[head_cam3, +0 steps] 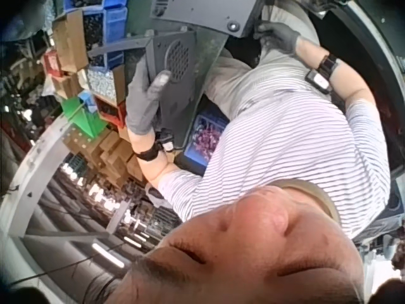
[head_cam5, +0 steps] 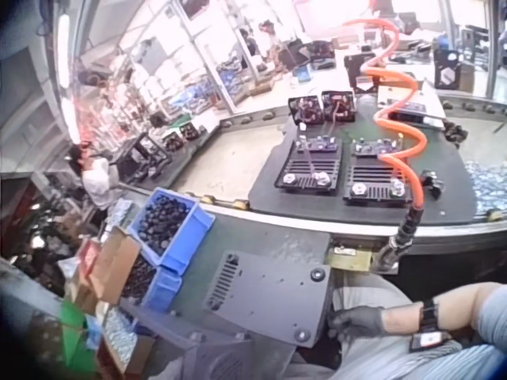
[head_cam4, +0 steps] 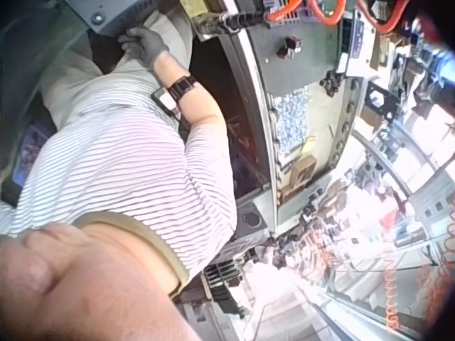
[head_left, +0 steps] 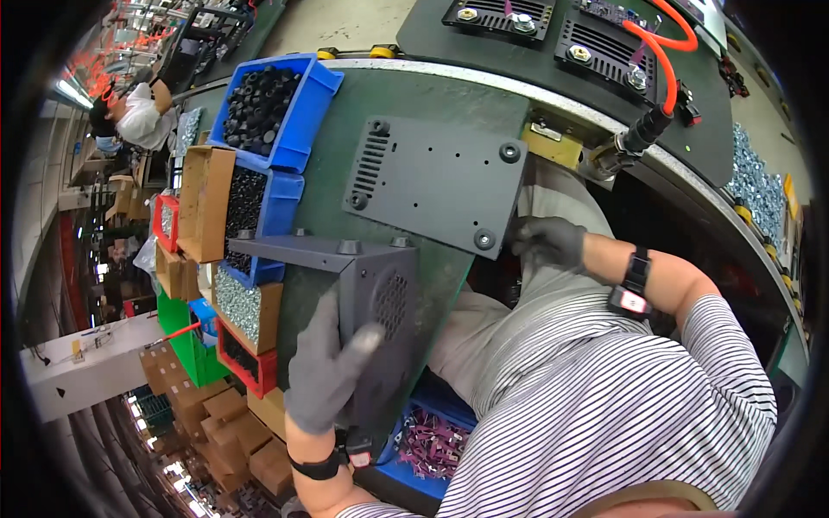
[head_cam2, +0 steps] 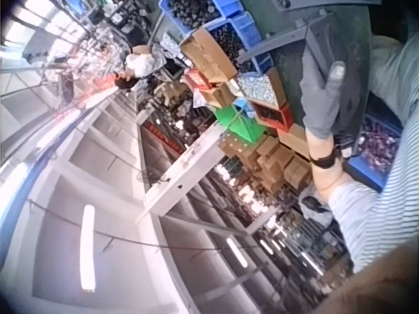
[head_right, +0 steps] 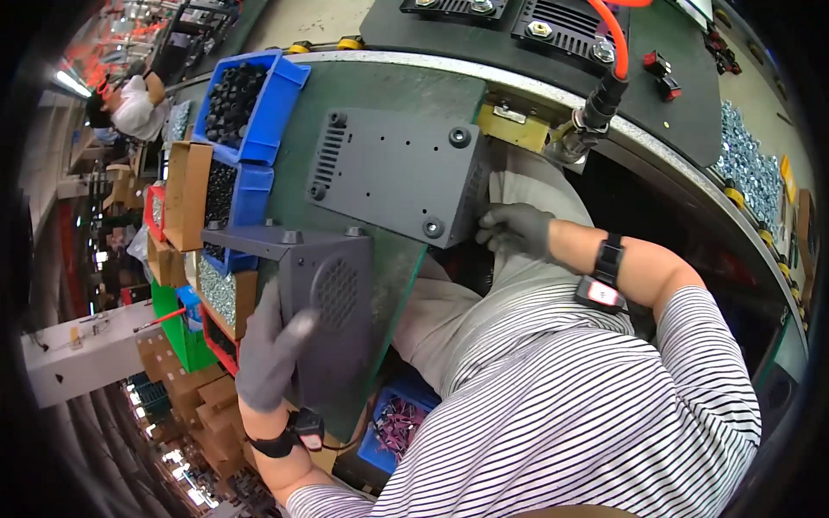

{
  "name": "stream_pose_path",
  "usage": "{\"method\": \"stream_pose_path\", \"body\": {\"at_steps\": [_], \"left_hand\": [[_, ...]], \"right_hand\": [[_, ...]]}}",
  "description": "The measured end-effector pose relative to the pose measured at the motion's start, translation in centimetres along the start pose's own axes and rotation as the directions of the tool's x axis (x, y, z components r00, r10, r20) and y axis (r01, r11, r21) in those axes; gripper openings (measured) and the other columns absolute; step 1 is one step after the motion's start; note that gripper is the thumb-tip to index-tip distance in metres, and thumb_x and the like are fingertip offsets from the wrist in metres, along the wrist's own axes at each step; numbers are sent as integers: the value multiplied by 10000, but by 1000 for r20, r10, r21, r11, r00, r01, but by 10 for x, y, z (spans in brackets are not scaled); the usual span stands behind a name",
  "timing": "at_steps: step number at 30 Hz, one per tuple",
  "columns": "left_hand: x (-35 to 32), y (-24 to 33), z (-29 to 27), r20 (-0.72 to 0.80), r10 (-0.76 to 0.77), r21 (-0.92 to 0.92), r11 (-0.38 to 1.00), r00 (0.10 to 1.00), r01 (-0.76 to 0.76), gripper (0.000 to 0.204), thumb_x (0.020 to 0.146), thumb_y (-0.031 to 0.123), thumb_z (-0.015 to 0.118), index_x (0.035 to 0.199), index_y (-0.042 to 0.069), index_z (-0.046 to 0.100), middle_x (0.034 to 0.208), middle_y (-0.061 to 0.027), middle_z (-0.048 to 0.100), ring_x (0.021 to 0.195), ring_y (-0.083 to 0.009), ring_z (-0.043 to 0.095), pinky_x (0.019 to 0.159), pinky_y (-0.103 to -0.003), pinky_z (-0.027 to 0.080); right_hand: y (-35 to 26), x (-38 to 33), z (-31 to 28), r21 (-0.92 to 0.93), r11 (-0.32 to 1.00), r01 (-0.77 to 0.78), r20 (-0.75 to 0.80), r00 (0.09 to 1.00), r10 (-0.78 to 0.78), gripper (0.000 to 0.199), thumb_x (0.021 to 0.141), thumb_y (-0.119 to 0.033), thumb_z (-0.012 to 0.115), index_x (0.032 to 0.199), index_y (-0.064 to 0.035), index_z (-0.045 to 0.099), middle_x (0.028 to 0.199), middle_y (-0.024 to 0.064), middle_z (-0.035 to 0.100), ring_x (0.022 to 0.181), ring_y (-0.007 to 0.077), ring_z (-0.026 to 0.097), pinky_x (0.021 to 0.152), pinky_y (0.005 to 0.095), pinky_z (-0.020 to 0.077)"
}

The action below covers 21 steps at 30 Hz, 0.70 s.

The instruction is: Assembling and screw-fastening components into a metal chassis for an electronic device on a production line.

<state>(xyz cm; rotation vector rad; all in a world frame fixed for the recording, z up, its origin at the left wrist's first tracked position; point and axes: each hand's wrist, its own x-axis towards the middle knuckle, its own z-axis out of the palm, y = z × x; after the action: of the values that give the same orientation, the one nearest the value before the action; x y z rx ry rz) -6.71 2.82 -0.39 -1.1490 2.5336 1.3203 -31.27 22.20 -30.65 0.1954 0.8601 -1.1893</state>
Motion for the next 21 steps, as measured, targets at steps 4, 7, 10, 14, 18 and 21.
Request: {"method": "stream_pose_path", "body": {"at_steps": [4,7,10,14,18,21], "left_hand": [[-56,-31,-14,-61,-31,-423,906,998,2,877,829,443,686,1472,-42,341,1443,-187,453,1322,-279,442,1112,-422,317],[-90,-77,-4,-141,88,-563,812,986,-153,1013,758,473,774,1488,-47,303,1473,-190,412,1354,-305,409,1131,-457,287],[-118,-122,16,-109,3,-588,806,994,-67,1041,716,462,838,1480,-16,315,1455,-187,430,1336,-292,439,1104,-428,353],[-113,-163,57,-41,455,688,659,890,-305,567,798,388,787,1191,17,618,1231,-145,624,1092,-343,610,889,-471,499],[-83,-158,124,-462,137,330,944,876,26,320,875,290,711,1057,28,688,1119,-136,670,977,-378,641,809,-470,525],[-76,-136,131,-667,44,113,993,744,43,284,895,248,681,1058,15,684,1101,-167,668,949,-383,644,801,-445,523]], "right_hand": [[16,12,28,-15,1000,21,60,998,-20,160,898,-170,559,1038,-97,535,896,100,629,711,177,599,552,267,451],[5,-16,59,-102,983,-150,291,941,174,188,880,-209,609,1014,-85,566,753,100,623,647,180,607,537,275,459],[-17,-76,94,-306,947,-93,487,840,240,252,873,-210,633,1052,-41,578,672,96,601,588,179,594,529,290,467],[-94,-119,131,-193,947,258,803,596,1,424,887,-243,661,1187,9,499,726,74,615,576,143,563,516,268,450],[-170,-116,161,-9,774,633,877,377,-298,705,892,-269,693,1427,20,338,761,25,616,524,104,503,479,228,408],[-189,-134,168,-400,378,835,604,551,-577,514,891,-168,697,1315,28,484,771,-9,609,558,67,500,472,219,382]]}}
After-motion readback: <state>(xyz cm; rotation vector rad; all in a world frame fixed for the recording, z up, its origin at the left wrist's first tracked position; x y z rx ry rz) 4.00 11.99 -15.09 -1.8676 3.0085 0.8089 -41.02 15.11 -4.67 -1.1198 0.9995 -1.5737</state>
